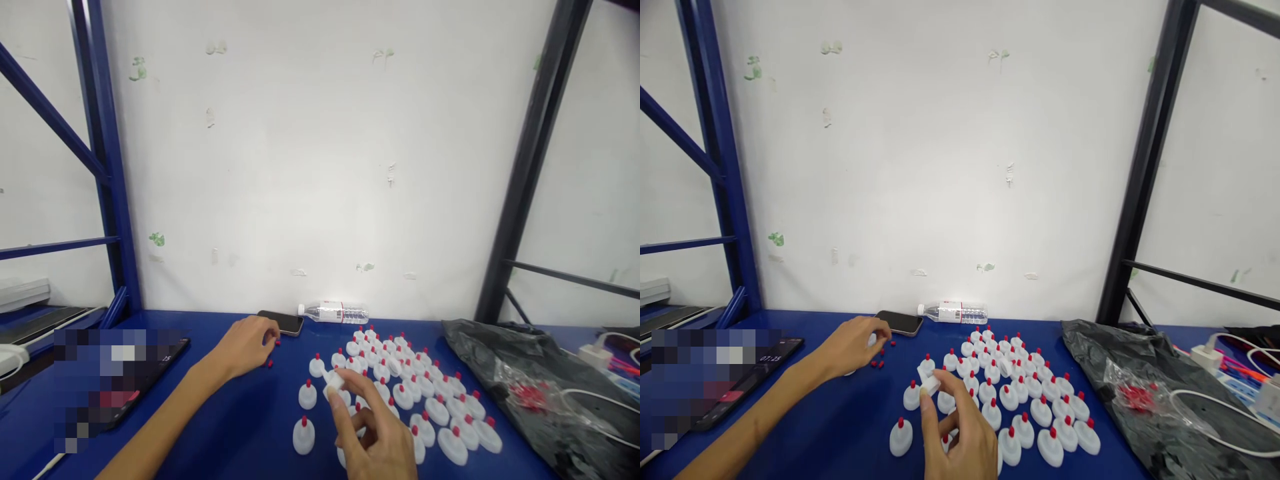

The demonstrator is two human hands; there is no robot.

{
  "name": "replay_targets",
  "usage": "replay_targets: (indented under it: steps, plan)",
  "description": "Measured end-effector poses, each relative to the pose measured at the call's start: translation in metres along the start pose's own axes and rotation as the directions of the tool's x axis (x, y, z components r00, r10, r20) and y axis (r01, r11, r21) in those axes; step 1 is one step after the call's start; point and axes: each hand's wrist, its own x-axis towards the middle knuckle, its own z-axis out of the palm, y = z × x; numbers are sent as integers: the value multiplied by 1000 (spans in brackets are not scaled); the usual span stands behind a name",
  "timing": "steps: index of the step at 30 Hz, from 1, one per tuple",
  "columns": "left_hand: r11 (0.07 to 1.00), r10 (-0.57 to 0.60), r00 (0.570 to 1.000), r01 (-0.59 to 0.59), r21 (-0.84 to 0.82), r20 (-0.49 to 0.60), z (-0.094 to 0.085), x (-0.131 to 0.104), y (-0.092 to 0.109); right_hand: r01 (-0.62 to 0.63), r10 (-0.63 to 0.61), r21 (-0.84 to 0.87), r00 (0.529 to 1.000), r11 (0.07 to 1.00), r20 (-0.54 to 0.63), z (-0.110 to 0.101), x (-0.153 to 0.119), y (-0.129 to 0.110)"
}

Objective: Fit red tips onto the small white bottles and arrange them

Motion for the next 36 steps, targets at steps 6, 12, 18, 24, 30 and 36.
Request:
replay_targets:
  steps: [6,12,18,24,30,36]
  plan:
    - [947,-61,993,26,320,97,-1,-5,-17,16,-17,55,1000,998,15,-1,0,-4]
    - [925,-74,989,21,379,127,7,-4,-12,25,-28,75,999,997,33,0,0,-3]
    - [957,-28,998,11,288,57,8,-3,-14,43,-45,65,998,997,37,0,1,-1]
    - [984,170,984,-165,-73,60,1,-7,13,61,-64,56,996,997,67,1,1,6]
    - [862,324,937,-236,-449,128,8,-16,43,75,-80,57,992,996,98,4,1,13]
    - [729,357,926,-194,-656,123,25,-10,36,63,-70,46,986,997,151,2,2,11]
